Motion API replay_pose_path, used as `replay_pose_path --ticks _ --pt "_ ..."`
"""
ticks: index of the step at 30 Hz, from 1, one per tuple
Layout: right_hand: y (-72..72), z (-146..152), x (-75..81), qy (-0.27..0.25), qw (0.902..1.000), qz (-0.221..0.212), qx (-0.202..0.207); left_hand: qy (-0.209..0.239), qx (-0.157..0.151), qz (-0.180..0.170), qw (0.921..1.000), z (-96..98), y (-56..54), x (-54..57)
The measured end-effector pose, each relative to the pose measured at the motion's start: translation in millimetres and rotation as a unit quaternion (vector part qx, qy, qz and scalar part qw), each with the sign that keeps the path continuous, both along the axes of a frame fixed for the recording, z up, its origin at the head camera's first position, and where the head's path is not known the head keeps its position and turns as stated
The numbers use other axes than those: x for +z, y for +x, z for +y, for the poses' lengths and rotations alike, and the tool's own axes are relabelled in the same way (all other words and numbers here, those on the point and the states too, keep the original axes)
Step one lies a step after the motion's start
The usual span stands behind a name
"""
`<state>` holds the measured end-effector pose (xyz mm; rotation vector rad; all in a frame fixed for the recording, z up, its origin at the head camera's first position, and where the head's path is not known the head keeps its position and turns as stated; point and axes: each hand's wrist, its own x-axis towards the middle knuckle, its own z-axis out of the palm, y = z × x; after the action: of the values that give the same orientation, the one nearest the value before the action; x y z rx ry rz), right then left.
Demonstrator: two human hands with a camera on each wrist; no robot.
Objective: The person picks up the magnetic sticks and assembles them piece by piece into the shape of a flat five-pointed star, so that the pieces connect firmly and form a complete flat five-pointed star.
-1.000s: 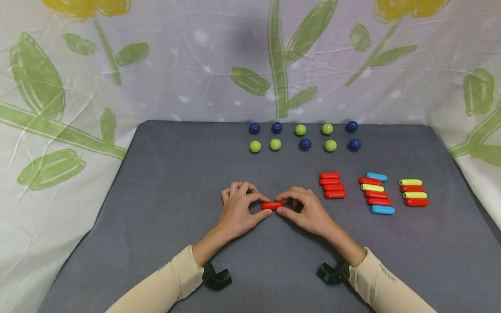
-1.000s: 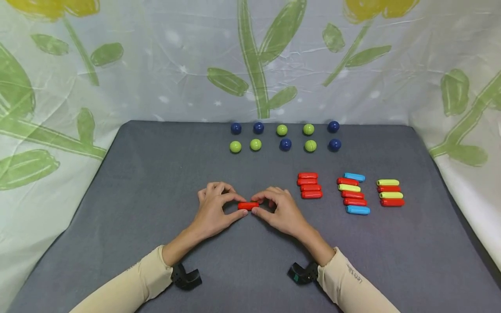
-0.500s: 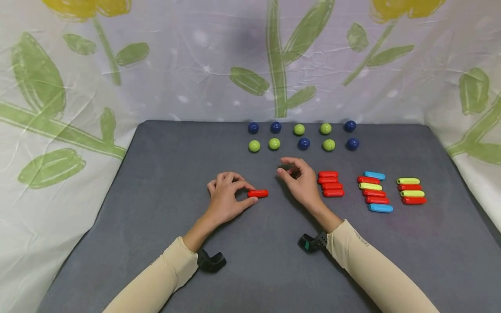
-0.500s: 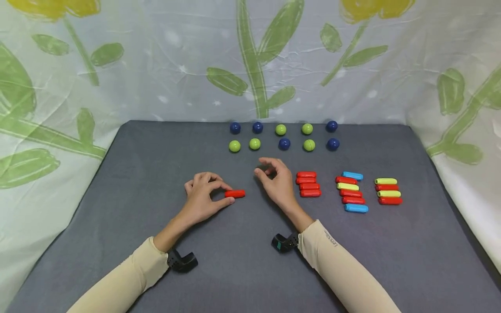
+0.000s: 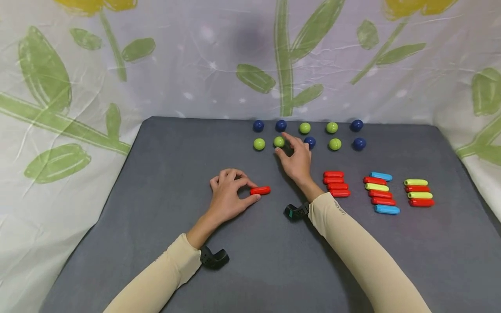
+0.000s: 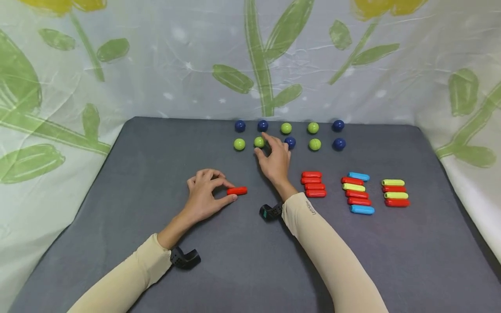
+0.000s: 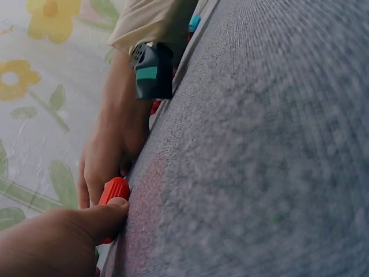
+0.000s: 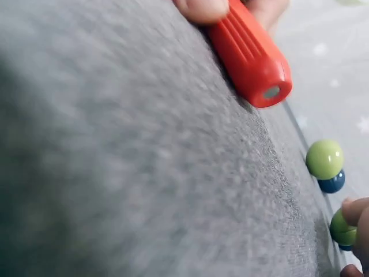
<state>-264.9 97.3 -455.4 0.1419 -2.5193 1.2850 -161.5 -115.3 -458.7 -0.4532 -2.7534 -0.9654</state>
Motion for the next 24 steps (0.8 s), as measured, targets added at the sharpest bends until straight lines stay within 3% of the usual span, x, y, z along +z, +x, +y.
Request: replay_pose_path --ticks 4,9,15,19,22,24 --pt "-1.4 1 -1.1 0.012 0.9999 -0.004 0.009 -0.003 -0.002 0.0 1.0 0.1 -0.7 -0.1" --pt "6.0 4 -1.5 -0.019 0.9988 0.008 0.043 -0.006 -0.001 0.001 1.0 -0.1 -0.6 0.1" --pt "6.7 3 -2.9 0.012 0.9902 0.022 0.137 -0.014 0.006 0.001 0.9999 0.2 0.2 0.9" --pt "11.9 -8 -0.7 -0.031 0.9737 0.045 0.221 -0.014 0.009 -0.001 0.9999 0.6 0.5 1.5" --pt "17.7 -20 6.6 -0.031 0.9518 0.039 0.303 -0.015 0.009 -0.006 0.9998 0.7 0.5 1.9" --pt "19.8 -27 13.2 0.002 0.9342 0.022 0.356 -0.015 0.007 -0.004 0.9999 0.7 0.2 1.9"
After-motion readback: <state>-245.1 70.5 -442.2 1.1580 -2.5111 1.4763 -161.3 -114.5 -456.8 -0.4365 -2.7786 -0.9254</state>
